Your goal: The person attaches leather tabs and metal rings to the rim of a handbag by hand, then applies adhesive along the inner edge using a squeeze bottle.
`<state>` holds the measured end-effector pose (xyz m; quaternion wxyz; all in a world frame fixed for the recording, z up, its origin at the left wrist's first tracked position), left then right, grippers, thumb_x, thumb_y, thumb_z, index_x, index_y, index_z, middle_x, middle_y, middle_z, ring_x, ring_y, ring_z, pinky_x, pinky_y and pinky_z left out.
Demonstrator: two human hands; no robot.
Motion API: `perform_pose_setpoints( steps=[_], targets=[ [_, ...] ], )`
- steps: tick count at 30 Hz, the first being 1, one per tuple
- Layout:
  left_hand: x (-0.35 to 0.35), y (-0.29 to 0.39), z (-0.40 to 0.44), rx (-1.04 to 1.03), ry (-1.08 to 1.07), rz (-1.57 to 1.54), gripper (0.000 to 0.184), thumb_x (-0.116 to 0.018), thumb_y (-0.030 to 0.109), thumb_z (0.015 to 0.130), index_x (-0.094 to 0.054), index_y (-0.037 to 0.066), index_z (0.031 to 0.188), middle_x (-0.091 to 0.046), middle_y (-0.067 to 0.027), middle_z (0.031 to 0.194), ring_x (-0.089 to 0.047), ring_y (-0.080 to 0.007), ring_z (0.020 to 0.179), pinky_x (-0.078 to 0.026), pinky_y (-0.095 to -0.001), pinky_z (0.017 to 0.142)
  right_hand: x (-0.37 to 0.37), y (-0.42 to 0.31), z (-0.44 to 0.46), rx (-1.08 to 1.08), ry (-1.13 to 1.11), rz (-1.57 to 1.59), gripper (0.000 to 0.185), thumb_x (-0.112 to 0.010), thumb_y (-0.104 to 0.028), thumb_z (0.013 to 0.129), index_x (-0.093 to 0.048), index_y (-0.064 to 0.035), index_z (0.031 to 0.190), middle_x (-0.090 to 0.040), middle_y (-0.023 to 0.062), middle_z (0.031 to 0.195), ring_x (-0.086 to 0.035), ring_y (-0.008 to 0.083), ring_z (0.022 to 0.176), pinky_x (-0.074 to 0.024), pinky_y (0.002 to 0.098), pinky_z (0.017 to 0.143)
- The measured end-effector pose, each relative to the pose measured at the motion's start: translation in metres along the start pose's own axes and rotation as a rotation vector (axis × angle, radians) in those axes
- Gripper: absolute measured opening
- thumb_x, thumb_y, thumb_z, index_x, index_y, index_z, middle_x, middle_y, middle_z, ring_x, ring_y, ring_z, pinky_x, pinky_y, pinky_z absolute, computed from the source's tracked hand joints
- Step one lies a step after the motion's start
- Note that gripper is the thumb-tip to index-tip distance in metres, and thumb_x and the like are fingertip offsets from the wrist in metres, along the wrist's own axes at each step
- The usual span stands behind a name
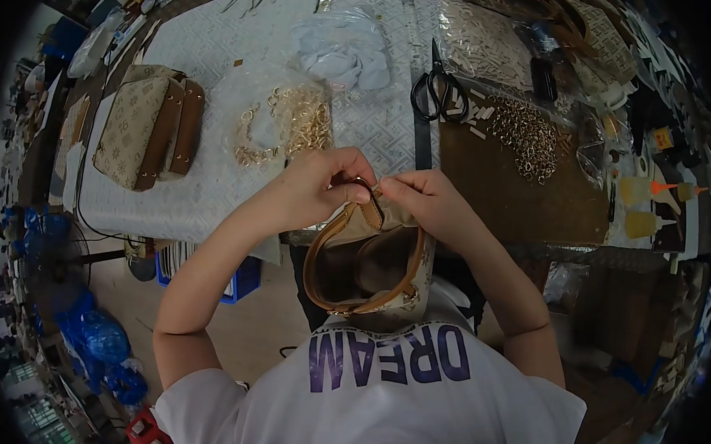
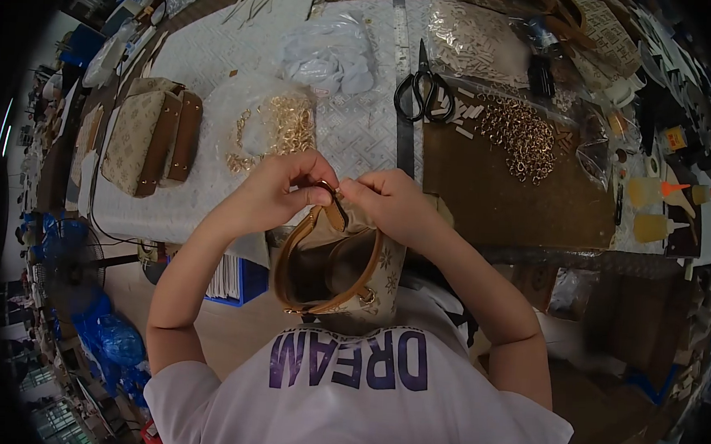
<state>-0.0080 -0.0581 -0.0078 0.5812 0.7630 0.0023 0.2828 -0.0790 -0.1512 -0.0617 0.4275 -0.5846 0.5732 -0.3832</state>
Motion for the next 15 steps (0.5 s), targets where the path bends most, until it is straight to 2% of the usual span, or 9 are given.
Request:
perform_pose_setpoints(
  steps=[4, 7, 10, 13, 15],
  targets=[
    [0.002, 0.009, 0.000, -0.045, 0.032, 0.109, 0.012, -0.065, 0.005, 0.083, -0.059, 0.001, 0.093, -0.066, -0.0129, 0.077, -0.064, -0.0237, 0.070, -0.048, -0.0322, 0.064, 0.002, 0.004, 0.002, -0.031, -0.003, -0.016, 0.026, -0.060, -0.022, 0.092, -0.068, 0.0026, 0.096, -0.065, 0.0005, 0.080, -0.055, 0.0033, 0.072, -0.0451, 0.0204, 0.064],
    [0.002, 0.014, -0.001, -0.098, 0.073, 0.182, 0.013, -0.065, 0.004, 0.082, -0.058, 0.000, 0.093, -0.065, -0.0154, 0.075, -0.064, -0.0285, 0.070, -0.048, -0.0340, 0.064, -0.003, -0.009, -0.003, 0.020, -0.026, 0.080, 0.027, -0.067, -0.021, 0.086, -0.067, 0.0053, 0.092, -0.063, -0.0002, 0.077, -0.052, 0.0036, 0.068, -0.0432, 0.0206, 0.059],
    [0.000, 0.010, -0.001, -0.127, 0.087, 0.179, 0.020, -0.066, 0.007, 0.083, -0.057, 0.001, 0.100, -0.066, -0.0134, 0.078, -0.065, -0.0227, 0.071, -0.048, -0.0316, 0.064, -0.004, -0.007, 0.000, -0.016, -0.078, 0.094, 0.027, -0.069, -0.017, 0.083, -0.066, 0.0059, 0.096, -0.065, 0.0022, 0.082, -0.055, 0.0054, 0.071, -0.0450, 0.0207, 0.063],
    [-0.001, -0.019, -0.006, 0.038, 0.114, -0.124, 0.030, -0.068, 0.010, 0.084, -0.054, 0.002, 0.109, -0.066, -0.0094, 0.085, -0.064, -0.0146, 0.076, -0.048, -0.0275, 0.067, 0.001, -0.004, 0.005, -0.024, -0.070, 0.034, 0.025, -0.069, -0.015, 0.081, -0.066, 0.0047, 0.097, -0.065, 0.0028, 0.082, -0.055, 0.0063, 0.072, -0.0456, 0.0219, 0.065],
    [-0.012, -0.027, -0.014, 0.032, 0.103, -0.288, 0.037, -0.071, 0.011, 0.083, -0.052, 0.001, 0.114, -0.066, -0.0073, 0.089, -0.062, -0.0108, 0.079, -0.048, -0.0253, 0.070, 0.004, -0.005, 0.007, 0.027, -0.038, -0.022, 0.025, -0.069, -0.015, 0.081, -0.066, 0.0037, 0.097, -0.065, 0.0031, 0.082, -0.056, 0.0070, 0.073, -0.0458, 0.0227, 0.066]
  ],
)
Point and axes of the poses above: each hand's wrist, its own z-axis towards the middle knuckle, its own x-axis out of the back of the hand, y = z × x, the point moved 9 cm from there along z, towards the middle knuckle
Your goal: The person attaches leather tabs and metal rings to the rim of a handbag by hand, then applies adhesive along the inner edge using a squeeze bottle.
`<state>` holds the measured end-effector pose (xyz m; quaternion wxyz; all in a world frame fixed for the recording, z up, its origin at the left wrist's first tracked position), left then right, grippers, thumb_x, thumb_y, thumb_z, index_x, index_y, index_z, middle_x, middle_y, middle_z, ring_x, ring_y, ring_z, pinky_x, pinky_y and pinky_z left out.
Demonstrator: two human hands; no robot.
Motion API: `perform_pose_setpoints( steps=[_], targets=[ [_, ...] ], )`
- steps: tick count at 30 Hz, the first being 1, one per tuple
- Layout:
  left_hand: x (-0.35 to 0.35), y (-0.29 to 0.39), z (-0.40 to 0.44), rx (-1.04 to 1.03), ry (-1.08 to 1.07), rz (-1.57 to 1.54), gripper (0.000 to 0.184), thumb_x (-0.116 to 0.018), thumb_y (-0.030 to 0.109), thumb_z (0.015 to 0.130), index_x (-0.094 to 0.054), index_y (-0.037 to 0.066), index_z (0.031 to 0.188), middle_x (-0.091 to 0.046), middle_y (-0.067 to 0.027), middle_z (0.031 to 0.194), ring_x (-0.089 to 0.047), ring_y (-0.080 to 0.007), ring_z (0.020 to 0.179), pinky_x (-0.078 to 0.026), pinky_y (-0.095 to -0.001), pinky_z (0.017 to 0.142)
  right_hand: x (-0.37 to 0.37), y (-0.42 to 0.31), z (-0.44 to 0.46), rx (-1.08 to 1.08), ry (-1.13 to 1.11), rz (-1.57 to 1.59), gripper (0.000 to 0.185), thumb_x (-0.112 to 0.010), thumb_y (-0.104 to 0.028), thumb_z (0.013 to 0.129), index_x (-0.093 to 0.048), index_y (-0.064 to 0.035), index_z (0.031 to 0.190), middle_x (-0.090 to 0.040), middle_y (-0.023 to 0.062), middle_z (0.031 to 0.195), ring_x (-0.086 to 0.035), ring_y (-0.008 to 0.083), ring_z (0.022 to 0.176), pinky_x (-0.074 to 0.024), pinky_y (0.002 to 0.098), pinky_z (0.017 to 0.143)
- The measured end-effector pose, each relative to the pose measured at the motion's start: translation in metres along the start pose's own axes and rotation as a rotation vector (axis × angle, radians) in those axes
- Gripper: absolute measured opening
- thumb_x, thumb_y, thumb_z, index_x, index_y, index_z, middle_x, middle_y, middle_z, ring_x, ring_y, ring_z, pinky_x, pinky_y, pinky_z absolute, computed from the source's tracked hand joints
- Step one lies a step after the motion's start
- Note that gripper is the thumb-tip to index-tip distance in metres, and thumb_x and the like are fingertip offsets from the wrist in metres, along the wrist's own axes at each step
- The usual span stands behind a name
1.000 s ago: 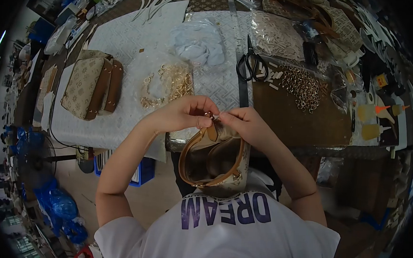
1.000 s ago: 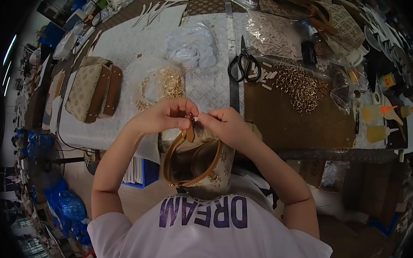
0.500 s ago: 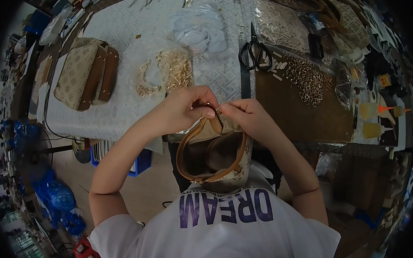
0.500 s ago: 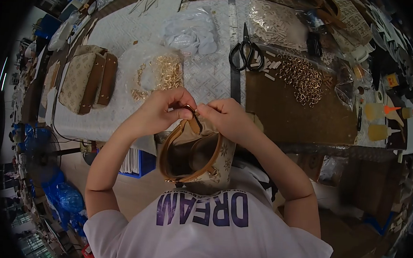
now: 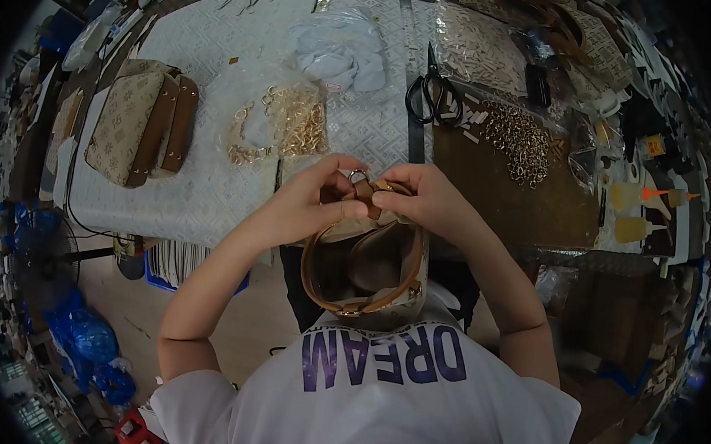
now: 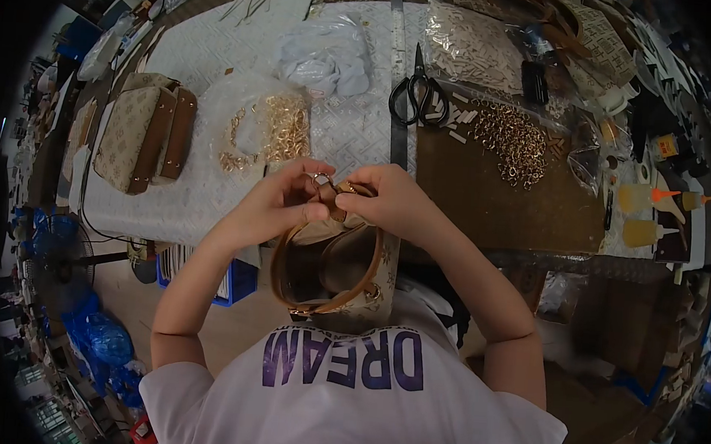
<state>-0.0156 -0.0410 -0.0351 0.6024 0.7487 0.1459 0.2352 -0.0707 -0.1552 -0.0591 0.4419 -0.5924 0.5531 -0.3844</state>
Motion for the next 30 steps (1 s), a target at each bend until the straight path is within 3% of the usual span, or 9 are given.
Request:
perform_pose_setpoints(
  steps=[4, 13, 16, 19, 22, 25, 27, 28, 30],
  targets=[
    [-0.004, -0.023, -0.004, 0.078, 0.095, -0.265, 0.045, -0.075, 0.008, 0.079, -0.049, 0.000, 0.116, -0.066, -0.0058, 0.089, -0.061, -0.0089, 0.080, -0.047, -0.0239, 0.075, 0.003, 0.003, 0.001, -0.013, 0.037, -0.049, 0.026, -0.070, -0.016, 0.080, -0.065, 0.0023, 0.097, -0.065, 0.0032, 0.083, -0.056, 0.0079, 0.075, -0.0461, 0.0239, 0.068],
    [-0.004, -0.026, -0.005, 0.079, 0.178, -0.189, 0.048, -0.074, -0.001, 0.077, -0.046, 0.003, 0.116, -0.064, -0.0025, 0.083, -0.059, -0.0067, 0.078, -0.047, -0.0214, 0.073, 0.007, 0.006, -0.003, -0.067, 0.031, -0.049, 0.028, -0.072, -0.018, 0.079, -0.065, 0.0024, 0.097, -0.065, 0.0037, 0.083, -0.057, 0.0084, 0.076, -0.0470, 0.0245, 0.069],
    [-0.005, -0.022, -0.007, 0.078, 0.205, -0.136, 0.047, -0.075, -0.002, 0.076, -0.048, 0.003, 0.114, -0.063, -0.0010, 0.084, -0.057, -0.0061, 0.077, -0.046, -0.0207, 0.071, 0.005, 0.009, -0.003, -0.013, 0.034, 0.007, 0.028, -0.071, -0.018, 0.080, -0.064, 0.0024, 0.098, -0.065, 0.0042, 0.082, -0.057, 0.0091, 0.075, -0.0470, 0.0252, 0.069],
    [-0.007, -0.029, -0.005, 0.080, 0.194, -0.272, 0.037, -0.073, 0.001, 0.079, -0.052, 0.003, 0.109, -0.061, 0.0006, 0.085, -0.055, -0.0050, 0.077, -0.044, -0.0198, 0.070, 0.004, 0.001, -0.005, 0.041, 0.118, -0.184, 0.027, -0.069, -0.019, 0.081, -0.063, 0.0026, 0.096, -0.064, 0.0045, 0.081, -0.057, 0.0095, 0.074, -0.0470, 0.0264, 0.069],
    [-0.009, -0.024, -0.002, 0.057, 0.030, -0.359, 0.027, -0.072, 0.010, 0.082, -0.055, 0.003, 0.102, -0.062, -0.0016, 0.085, -0.056, -0.0052, 0.075, -0.044, -0.0209, 0.067, -0.002, -0.006, -0.008, 0.101, 0.153, -0.235, 0.030, -0.069, -0.022, 0.081, -0.061, 0.0034, 0.095, -0.063, 0.0086, 0.077, -0.057, 0.0127, 0.070, -0.0467, 0.0280, 0.067],
    [-0.002, -0.010, 0.001, 0.038, 0.017, -0.255, 0.020, -0.069, 0.015, 0.085, -0.058, 0.002, 0.095, -0.062, -0.0021, 0.080, -0.056, -0.0058, 0.072, -0.045, -0.0230, 0.064, -0.008, -0.026, -0.013, 0.110, 0.079, -0.405, 0.032, -0.071, -0.025, 0.079, -0.061, 0.0028, 0.092, -0.062, 0.0135, 0.075, -0.057, 0.0178, 0.066, -0.0462, 0.0301, 0.065],
    [0.002, -0.009, 0.004, 0.015, 0.028, 0.112, 0.021, -0.068, 0.018, 0.085, -0.059, 0.001, 0.092, -0.060, -0.0033, 0.072, -0.056, -0.0078, 0.067, -0.044, -0.0254, 0.060, -0.008, -0.021, -0.009, 0.085, 0.036, -0.432, 0.029, -0.072, -0.020, 0.078, -0.061, 0.0027, 0.093, -0.063, 0.0097, 0.074, -0.057, 0.0133, 0.067, -0.0463, 0.0282, 0.064],
    [0.004, 0.000, 0.004, -0.030, 0.064, 0.163, 0.023, -0.070, 0.020, 0.082, -0.059, 0.001, 0.091, -0.059, -0.0069, 0.067, -0.057, -0.0146, 0.060, -0.044, -0.0295, 0.056, -0.009, -0.019, -0.006, 0.082, 0.006, -0.447, 0.028, -0.072, -0.018, 0.077, -0.062, 0.0026, 0.093, -0.064, 0.0079, 0.074, -0.058, 0.0110, 0.067, -0.0464, 0.0273, 0.064],
    [0.004, 0.019, 0.002, -0.077, 0.079, 0.309, 0.023, -0.070, 0.020, 0.080, -0.059, 0.003, 0.090, -0.060, -0.0099, 0.068, -0.057, -0.0217, 0.059, -0.044, -0.0328, 0.056, -0.008, -0.021, -0.006, 0.126, 0.050, -0.435, 0.029, -0.073, -0.022, 0.076, -0.061, 0.0012, 0.090, -0.062, 0.0120, 0.073, -0.058, 0.0196, 0.064, -0.0457, 0.0318, 0.062]
  ],
)
Point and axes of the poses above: each hand's wrist, its own z-axis towards the middle knuckle, its own x-axis out of the back of the hand, y = z × x, the point moved 9 cm from there along z, towards the middle knuckle
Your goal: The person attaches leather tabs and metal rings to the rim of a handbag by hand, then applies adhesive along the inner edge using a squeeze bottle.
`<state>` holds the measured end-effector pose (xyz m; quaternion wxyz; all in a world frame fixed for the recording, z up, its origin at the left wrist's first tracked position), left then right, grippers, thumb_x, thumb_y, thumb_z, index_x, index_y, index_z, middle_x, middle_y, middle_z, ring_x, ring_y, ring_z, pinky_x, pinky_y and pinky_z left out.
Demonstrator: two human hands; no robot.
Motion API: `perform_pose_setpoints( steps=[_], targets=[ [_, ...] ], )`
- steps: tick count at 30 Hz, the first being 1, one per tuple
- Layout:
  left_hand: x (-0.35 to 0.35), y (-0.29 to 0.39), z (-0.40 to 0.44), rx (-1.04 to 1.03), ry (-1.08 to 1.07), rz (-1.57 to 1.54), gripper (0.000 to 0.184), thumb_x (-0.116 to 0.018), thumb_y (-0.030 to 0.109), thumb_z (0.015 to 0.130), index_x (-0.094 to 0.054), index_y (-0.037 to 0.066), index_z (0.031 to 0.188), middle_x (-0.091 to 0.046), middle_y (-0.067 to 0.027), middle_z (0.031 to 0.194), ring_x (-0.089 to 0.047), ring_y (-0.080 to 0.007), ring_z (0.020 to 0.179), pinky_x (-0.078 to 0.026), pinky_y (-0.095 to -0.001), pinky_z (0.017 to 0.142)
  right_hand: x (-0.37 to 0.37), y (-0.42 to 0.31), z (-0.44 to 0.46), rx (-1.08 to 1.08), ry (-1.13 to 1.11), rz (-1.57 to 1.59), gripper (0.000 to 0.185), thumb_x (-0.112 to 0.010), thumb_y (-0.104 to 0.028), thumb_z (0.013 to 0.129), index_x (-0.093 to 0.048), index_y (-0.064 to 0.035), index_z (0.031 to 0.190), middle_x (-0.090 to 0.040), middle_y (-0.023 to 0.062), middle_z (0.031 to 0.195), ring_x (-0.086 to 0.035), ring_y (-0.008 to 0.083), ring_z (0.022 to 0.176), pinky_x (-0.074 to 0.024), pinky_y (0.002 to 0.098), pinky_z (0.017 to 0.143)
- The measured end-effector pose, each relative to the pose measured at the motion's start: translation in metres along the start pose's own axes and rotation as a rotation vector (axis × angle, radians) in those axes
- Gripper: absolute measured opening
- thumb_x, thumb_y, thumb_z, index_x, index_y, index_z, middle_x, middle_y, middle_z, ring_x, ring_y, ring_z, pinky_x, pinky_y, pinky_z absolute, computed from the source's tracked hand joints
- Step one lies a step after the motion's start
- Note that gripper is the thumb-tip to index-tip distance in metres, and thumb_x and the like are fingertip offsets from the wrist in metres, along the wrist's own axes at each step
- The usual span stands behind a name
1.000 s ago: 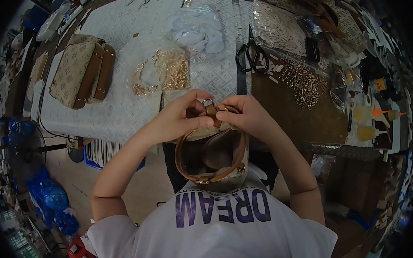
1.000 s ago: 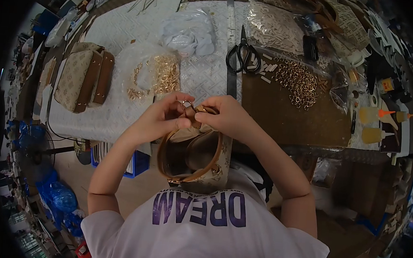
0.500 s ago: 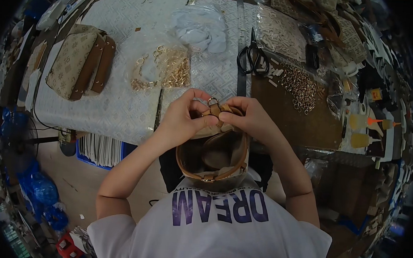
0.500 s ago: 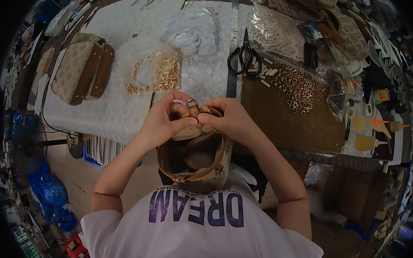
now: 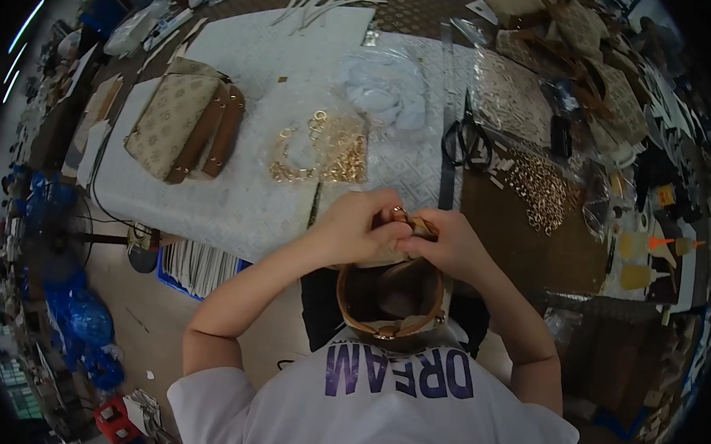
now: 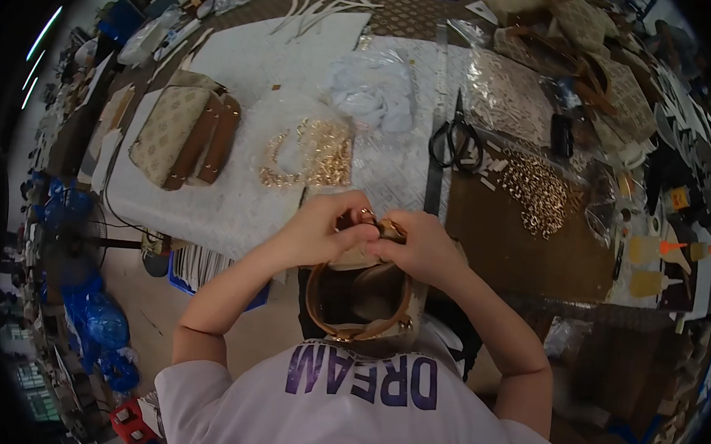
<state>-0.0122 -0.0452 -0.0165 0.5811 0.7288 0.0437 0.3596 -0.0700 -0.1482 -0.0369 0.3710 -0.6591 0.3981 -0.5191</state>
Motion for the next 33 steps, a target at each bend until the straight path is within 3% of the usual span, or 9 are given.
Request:
perform_pose_setpoints(
  steps=[1, 7, 11, 14, 19, 25, 29, 31, 33],
  targets=[
    [-0.001, 0.002, -0.002, -0.008, 0.014, 0.017, 0.016, -0.069, 0.011, 0.081, -0.057, 0.002, 0.086, -0.056, -0.0062, 0.068, -0.051, -0.0146, 0.058, -0.043, -0.0287, 0.055, -0.001, 0.000, -0.001, 0.013, 0.024, 0.007, 0.030, -0.073, -0.024, 0.075, -0.061, 0.0004, 0.089, -0.061, 0.0141, 0.072, -0.058, 0.0239, 0.062, -0.0454, 0.0340, 0.061],
    [0.000, 0.028, -0.016, -0.202, 0.306, 0.062, 0.017, -0.067, 0.012, 0.078, -0.053, 0.004, 0.085, -0.055, -0.0122, 0.072, -0.057, -0.0347, 0.067, -0.045, -0.0412, 0.058, 0.009, -0.005, -0.009, 0.111, 0.285, 0.009, 0.016, -0.070, -0.010, 0.079, -0.062, -0.0012, 0.089, -0.061, 0.0103, 0.072, -0.064, 0.0169, 0.070, -0.0469, 0.0315, 0.061],
    [0.007, 0.050, -0.034, -0.298, 0.262, -0.008, 0.074, -0.063, -0.001, 0.078, -0.027, 0.008, 0.143, -0.039, -0.0208, 0.137, -0.043, -0.0366, 0.125, -0.037, -0.0353, 0.103, 0.046, -0.043, -0.021, 0.264, 0.571, 0.420, 0.009, -0.066, 0.002, 0.081, -0.063, 0.0000, 0.090, -0.065, 0.0087, 0.090, -0.064, 0.0159, 0.089, -0.0509, 0.0282, 0.075],
    [-0.001, 0.035, -0.044, -0.112, 0.214, -0.121, 0.064, -0.047, -0.007, 0.083, -0.031, 0.008, 0.143, -0.050, -0.0242, 0.129, -0.054, -0.0361, 0.114, -0.043, -0.0370, 0.096, 0.062, -0.074, -0.031, 0.667, 0.894, 0.428, 0.017, -0.063, 0.009, 0.080, -0.064, 0.0003, 0.094, -0.063, 0.0091, 0.105, -0.062, 0.0216, 0.102, -0.0473, 0.0308, 0.091],
    [0.108, 0.015, -0.067, -0.081, 0.524, -0.555, 0.048, -0.041, -0.014, 0.082, -0.055, 0.002, 0.126, -0.065, -0.0094, 0.115, -0.059, -0.0138, 0.105, -0.045, -0.0249, 0.090, 0.029, -0.136, -0.027, 0.956, 0.551, 0.117, 0.067, -0.061, 0.001, 0.080, -0.028, -0.0002, 0.139, -0.023, 0.0180, 0.146, -0.027, 0.0307, 0.138, -0.0270, 0.0406, 0.111],
    [0.283, 0.073, -0.164, -0.389, 1.218, 0.220, 0.038, -0.047, -0.012, 0.081, -0.064, 0.000, 0.113, -0.067, -0.0099, 0.110, -0.062, -0.0143, 0.102, -0.047, -0.0253, 0.090, 0.030, -0.057, -0.032, 0.731, 0.642, 0.047, 0.029, -0.052, 0.004, 0.085, -0.052, 0.0013, 0.114, -0.051, 0.0174, 0.124, -0.050, 0.0276, 0.115, -0.0406, 0.0356, 0.097],
    [0.348, -0.029, -0.123, 0.164, 1.002, 0.721, 0.030, -0.049, 0.005, 0.090, -0.066, 0.013, 0.114, -0.067, -0.0094, 0.109, -0.058, -0.0321, 0.112, -0.046, -0.0372, 0.094, 0.006, 0.016, -0.015, 0.360, 0.602, 0.413, 0.020, -0.049, 0.008, 0.086, -0.059, 0.0016, 0.103, -0.060, 0.0156, 0.109, -0.059, 0.0237, 0.098, -0.0457, 0.0299, 0.085],
    [0.333, -0.141, -0.081, 0.097, 0.910, 1.207, 0.029, -0.054, 0.017, 0.089, -0.064, 0.014, 0.116, -0.065, -0.0109, 0.112, -0.056, -0.0313, 0.113, -0.045, -0.0405, 0.092, -0.020, -0.007, -0.007, 0.412, 0.415, 0.115, 0.019, -0.050, 0.006, 0.086, -0.061, 0.0000, 0.100, -0.062, 0.0146, 0.101, -0.061, 0.0253, 0.090, -0.0472, 0.0302, 0.079],
    [0.349, -0.155, -0.069, 0.278, 0.804, 1.022, 0.031, -0.057, 0.022, 0.088, -0.063, 0.013, 0.117, -0.062, -0.0109, 0.119, -0.055, -0.0321, 0.114, -0.043, -0.0423, 0.092, -0.050, -0.021, 0.000, 0.487, 0.258, -0.096, 0.018, -0.051, 0.004, 0.086, -0.063, -0.0027, 0.097, -0.064, 0.0136, 0.095, -0.063, 0.0282, 0.083, -0.0483, 0.0318, 0.073]
  ],
)
Point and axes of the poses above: each hand's wrist, its own z-axis towards the middle knuckle, its own x-axis out of the back of the hand, y = z × x, the point moved 9 cm from there along z, towards the middle knuckle
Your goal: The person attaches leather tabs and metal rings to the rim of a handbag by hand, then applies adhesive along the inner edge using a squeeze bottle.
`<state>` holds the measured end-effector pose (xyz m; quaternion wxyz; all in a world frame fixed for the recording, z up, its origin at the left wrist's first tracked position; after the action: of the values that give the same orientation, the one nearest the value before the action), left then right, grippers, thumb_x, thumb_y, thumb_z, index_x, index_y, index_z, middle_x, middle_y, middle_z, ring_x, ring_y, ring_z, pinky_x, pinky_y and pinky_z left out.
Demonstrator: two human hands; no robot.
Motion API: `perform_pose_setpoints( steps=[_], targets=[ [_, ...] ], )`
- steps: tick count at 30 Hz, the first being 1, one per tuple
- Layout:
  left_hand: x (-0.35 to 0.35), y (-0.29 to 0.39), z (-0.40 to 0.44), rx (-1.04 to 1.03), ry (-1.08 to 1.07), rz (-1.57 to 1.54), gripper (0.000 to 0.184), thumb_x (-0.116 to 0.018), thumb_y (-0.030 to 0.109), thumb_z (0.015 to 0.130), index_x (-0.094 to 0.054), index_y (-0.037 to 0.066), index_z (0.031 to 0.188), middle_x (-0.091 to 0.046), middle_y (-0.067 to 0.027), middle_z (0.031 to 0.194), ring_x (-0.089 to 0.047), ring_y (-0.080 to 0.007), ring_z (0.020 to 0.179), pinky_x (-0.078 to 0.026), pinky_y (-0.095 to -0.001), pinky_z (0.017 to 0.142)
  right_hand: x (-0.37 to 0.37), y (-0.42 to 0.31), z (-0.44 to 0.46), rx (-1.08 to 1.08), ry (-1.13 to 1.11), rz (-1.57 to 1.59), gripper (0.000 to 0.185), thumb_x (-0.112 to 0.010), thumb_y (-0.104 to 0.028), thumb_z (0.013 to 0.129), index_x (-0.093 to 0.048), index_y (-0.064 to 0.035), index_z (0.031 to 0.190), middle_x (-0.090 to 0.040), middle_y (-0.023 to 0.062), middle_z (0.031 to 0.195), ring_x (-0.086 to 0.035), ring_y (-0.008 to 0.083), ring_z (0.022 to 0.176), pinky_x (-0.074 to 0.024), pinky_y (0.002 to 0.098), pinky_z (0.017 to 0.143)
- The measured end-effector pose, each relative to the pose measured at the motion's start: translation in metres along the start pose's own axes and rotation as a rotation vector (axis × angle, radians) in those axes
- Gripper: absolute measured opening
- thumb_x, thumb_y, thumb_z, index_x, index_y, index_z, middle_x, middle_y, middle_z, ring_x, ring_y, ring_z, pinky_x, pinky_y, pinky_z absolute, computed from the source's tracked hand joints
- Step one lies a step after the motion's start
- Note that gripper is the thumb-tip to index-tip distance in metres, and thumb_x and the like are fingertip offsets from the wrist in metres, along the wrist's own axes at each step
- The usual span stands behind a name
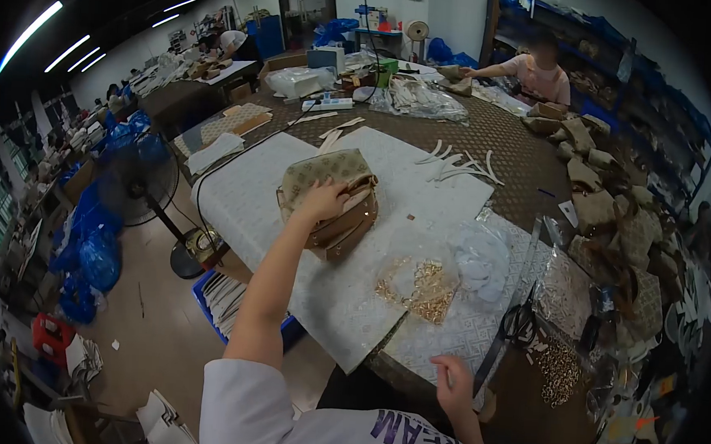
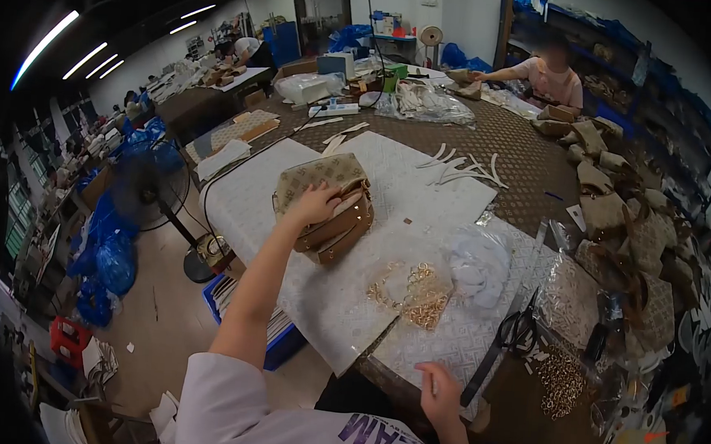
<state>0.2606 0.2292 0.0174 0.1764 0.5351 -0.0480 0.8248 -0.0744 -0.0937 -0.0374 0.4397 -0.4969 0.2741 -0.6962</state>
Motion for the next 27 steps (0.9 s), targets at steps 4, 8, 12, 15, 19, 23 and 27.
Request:
perform_pose_setpoints(
  steps=[4, 8, 12, 15, 19, 23, 27],
  targets=[
    [0.082, 0.083, 0.002, -0.220, 0.478, -0.160, 0.027, -0.055, 0.025, 0.092, -0.063, 0.006, 0.110, -0.063, -0.0163, 0.111, -0.058, -0.0330, 0.106, -0.045, -0.0416, 0.088, -0.055, -0.007, -0.011, 0.001, -0.330, 0.040, 0.018, -0.054, -0.001, 0.086, -0.065, -0.0081, 0.098, -0.064, 0.0120, 0.094, -0.063, 0.0311, 0.083, -0.0500, 0.0356, 0.071],
    [0.118, 0.341, -0.086, -0.596, -0.339, -1.042, 0.024, -0.052, 0.020, 0.094, -0.063, 0.000, 0.102, -0.061, -0.0143, 0.104, -0.058, -0.0285, 0.097, -0.046, -0.0335, 0.083, -0.147, -0.023, -0.020, 0.440, -0.574, -0.006, 0.022, -0.052, -0.006, 0.090, -0.062, -0.0085, 0.110, -0.064, 0.0096, 0.102, -0.064, 0.0198, 0.088, -0.0497, 0.0315, 0.071],
    [0.110, 0.528, -0.261, -1.300, -1.148, -1.188, 0.032, -0.046, 0.029, 0.097, -0.057, 0.003, 0.113, -0.059, -0.0145, 0.109, -0.056, -0.0260, 0.102, -0.044, -0.0330, 0.087, -0.173, -0.020, -0.005, 0.463, -0.624, -0.017, 0.021, -0.053, -0.006, 0.090, -0.062, -0.0082, 0.109, -0.064, 0.0096, 0.101, -0.063, 0.0198, 0.088, -0.0495, 0.0318, 0.071],
    [0.110, 0.575, -0.343, -1.375, -1.792, -1.269, 0.040, -0.044, 0.036, 0.098, -0.056, 0.001, 0.113, -0.056, -0.0118, 0.112, -0.054, -0.0201, 0.104, -0.042, -0.0310, 0.089, -0.150, -0.008, -0.005, 0.397, -0.526, -0.050, 0.021, -0.053, -0.006, 0.089, -0.062, -0.0080, 0.108, -0.064, 0.0096, 0.101, -0.063, 0.0197, 0.087, -0.0494, 0.0319, 0.072],
    [0.163, 0.595, -0.360, -1.311, -2.135, -1.640, 0.047, -0.044, 0.042, 0.098, -0.056, -0.001, 0.112, -0.056, -0.0083, 0.111, -0.051, -0.0137, 0.103, -0.038, -0.0279, 0.091, -0.098, 0.012, -0.016, 0.271, -0.356, -0.071, 0.020, -0.054, -0.006, 0.089, -0.062, -0.0077, 0.107, -0.064, 0.0096, 0.099, -0.063, 0.0197, 0.087, -0.0493, 0.0321, 0.072],
    [0.178, 0.610, -0.372, -1.449, -2.094, -1.624, 0.043, -0.048, 0.042, 0.097, -0.055, 0.000, 0.103, -0.054, -0.0036, 0.100, -0.047, -0.0099, 0.095, -0.037, -0.0258, 0.085, -0.051, 0.033, -0.038, 0.127, -0.226, -0.084, 0.020, -0.054, -0.006, 0.088, -0.062, -0.0074, 0.106, -0.064, 0.0096, 0.098, -0.063, 0.0196, 0.087, -0.0491, 0.0323, 0.073],
    [0.156, 0.622, -0.382, -1.346, -2.234, -1.365, 0.042, -0.051, 0.044, 0.095, -0.052, 0.002, 0.096, -0.048, 0.0000, 0.092, -0.043, -0.0074, 0.088, -0.036, -0.0242, 0.078, -0.023, 0.048, -0.055, 0.034, -0.161, -0.082, 0.019, -0.055, -0.006, 0.088, -0.062, -0.0072, 0.105, -0.064, 0.0096, 0.097, -0.063, 0.0195, 0.086, -0.0490, 0.0325, 0.073]
  ],
)
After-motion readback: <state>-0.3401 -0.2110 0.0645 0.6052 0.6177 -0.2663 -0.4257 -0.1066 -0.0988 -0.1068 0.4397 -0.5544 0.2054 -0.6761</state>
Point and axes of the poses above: each hand's wrist, its own z-axis towards the middle knuckle, its own x-axis out of the back of the hand, y = z × x, the point moved 9 cm from there along z, towards the middle knuckle
